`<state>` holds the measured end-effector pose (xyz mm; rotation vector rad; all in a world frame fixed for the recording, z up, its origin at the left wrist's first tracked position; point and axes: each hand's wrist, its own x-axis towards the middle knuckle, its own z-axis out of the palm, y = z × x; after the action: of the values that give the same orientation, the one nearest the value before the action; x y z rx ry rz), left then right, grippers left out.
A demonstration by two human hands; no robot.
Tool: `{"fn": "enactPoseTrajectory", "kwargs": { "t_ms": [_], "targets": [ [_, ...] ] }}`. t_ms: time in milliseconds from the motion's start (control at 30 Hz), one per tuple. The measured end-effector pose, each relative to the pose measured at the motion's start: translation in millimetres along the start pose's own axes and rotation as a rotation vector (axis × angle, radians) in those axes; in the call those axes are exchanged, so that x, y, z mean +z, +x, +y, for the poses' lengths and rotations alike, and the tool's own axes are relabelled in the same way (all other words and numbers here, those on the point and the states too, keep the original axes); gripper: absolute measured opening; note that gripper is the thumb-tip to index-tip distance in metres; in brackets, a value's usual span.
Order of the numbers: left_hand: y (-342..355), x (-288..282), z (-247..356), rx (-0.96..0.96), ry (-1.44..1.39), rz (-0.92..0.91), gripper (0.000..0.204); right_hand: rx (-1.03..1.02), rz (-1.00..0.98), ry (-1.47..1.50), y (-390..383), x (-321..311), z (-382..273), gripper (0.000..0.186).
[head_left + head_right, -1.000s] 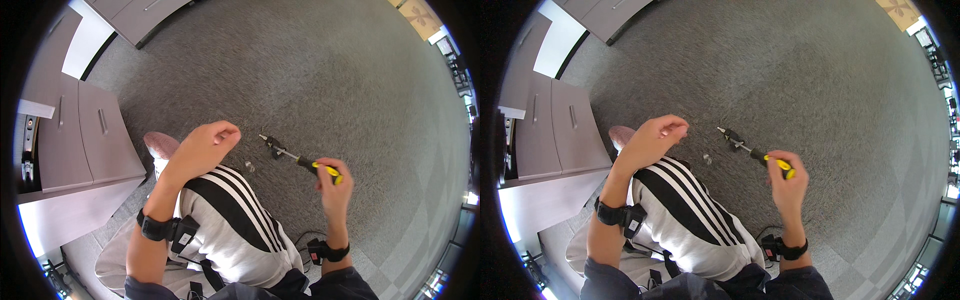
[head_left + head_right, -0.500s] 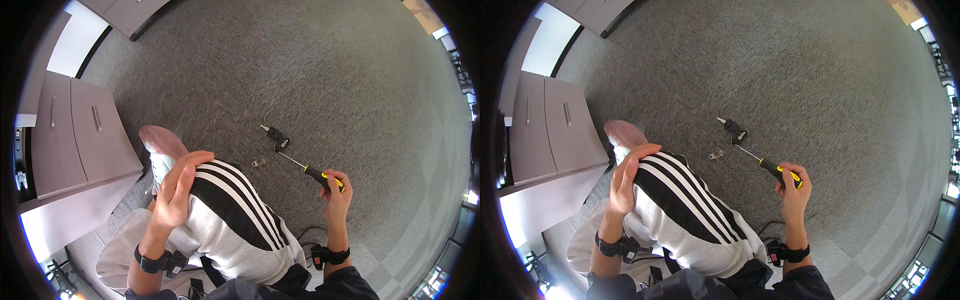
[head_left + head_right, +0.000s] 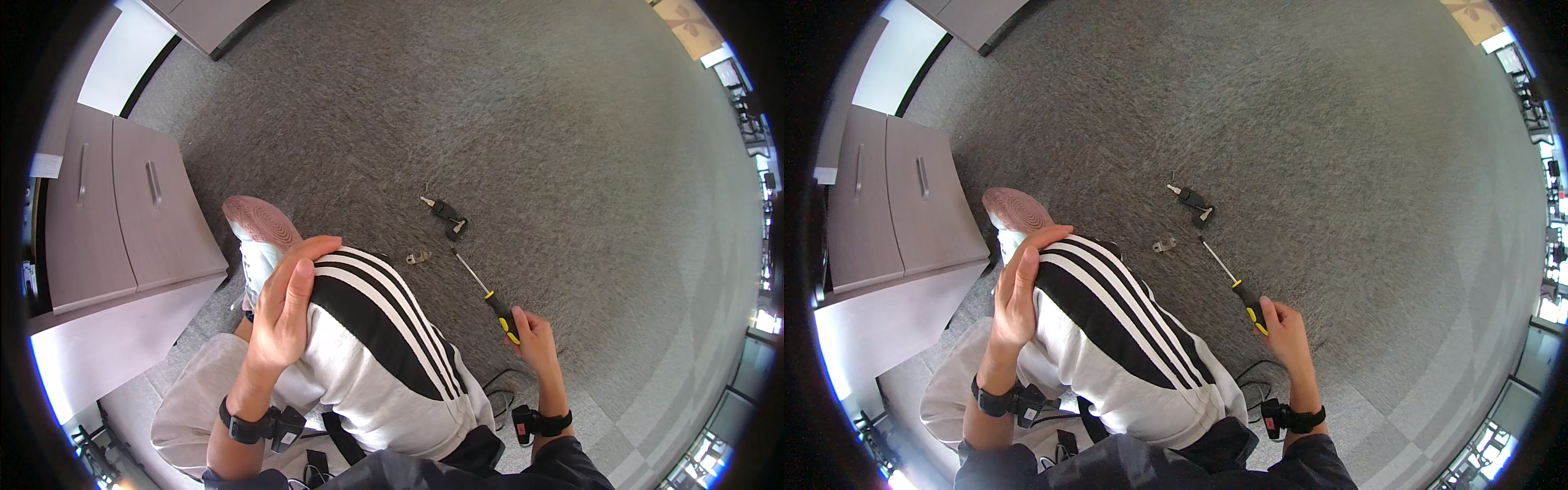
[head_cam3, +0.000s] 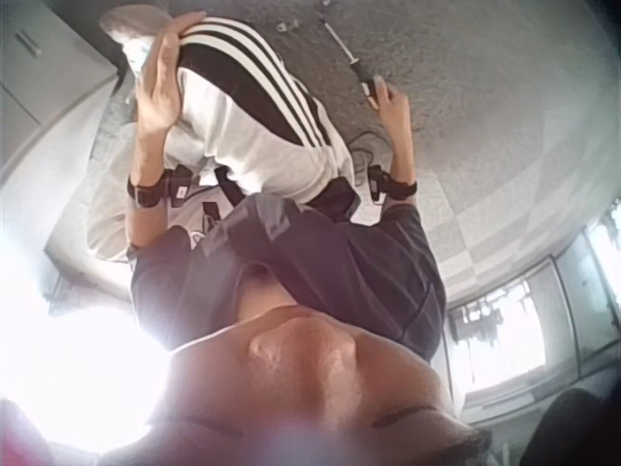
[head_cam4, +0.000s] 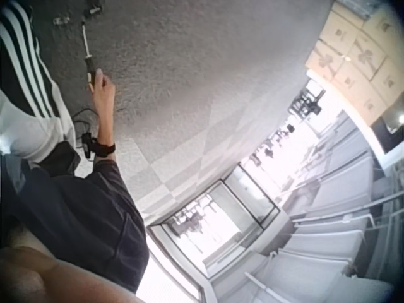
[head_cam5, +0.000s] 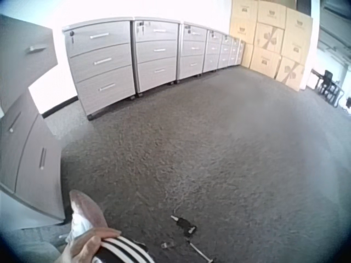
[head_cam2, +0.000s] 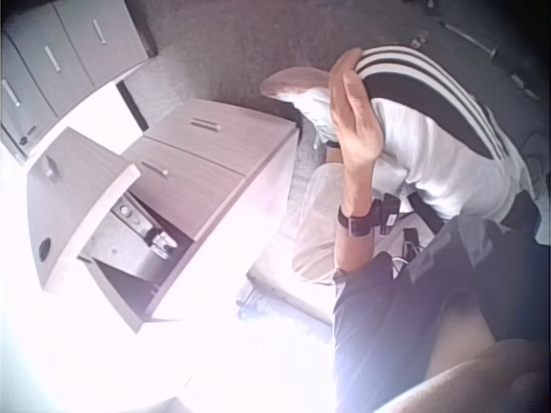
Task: The recorder uses a screwdriver and keys to disassemble and inspect the lock mechanism on a desk drawer while sitting on the floor.
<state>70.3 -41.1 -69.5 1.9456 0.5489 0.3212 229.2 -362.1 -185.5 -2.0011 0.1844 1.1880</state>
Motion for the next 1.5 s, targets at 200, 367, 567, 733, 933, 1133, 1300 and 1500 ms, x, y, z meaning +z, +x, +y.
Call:
{"fn": "enactPoseTrajectory", "kwargs": {
  "t_ms": [200, 367, 567, 733, 933, 1133, 1300, 1500],
  "targets": [
    [-7, -1, 0, 0.000, 0.011, 0.028, 0.045, -0.563, 0.232, -0.253, -14, 14, -5, 0.030],
    [-7, 4, -9, 0.015, -0.020, 0.029, 0.044, -0.375, 0.169, -0.344, -15, 15, 2, 0.029],
    [-20, -13, -14, -0.002, -0.005, 0.056, 0.042, -0.433, 0.240, -0.447, -9, 33, -4, 0.029],
    [-59, -13, -46, -0.008, 0.194, 0.028, 0.053, -0.650, 0.351, -0.694, 5, 34, 9, 0.040],
    [-99, -24, -67, 0.017, 0.239, -0.034, 0.075, -0.592, 0.283, -0.497, 5, 28, 32, 0.033],
    [-115, -34, -78, -0.060, 0.224, -0.095, 0.078, -0.726, 0.421, -0.640, -11, 47, 35, 0.031],
    [-112, -37, -63, -0.018, 0.173, -0.050, 0.084, -0.778, 0.676, -0.886, 36, 58, 117, 0.029],
    [-118, -38, -70, -0.024, 0.128, 0.026, 0.077, -0.842, 0.604, -0.608, 23, 67, 105, 0.036]
  ]
}}
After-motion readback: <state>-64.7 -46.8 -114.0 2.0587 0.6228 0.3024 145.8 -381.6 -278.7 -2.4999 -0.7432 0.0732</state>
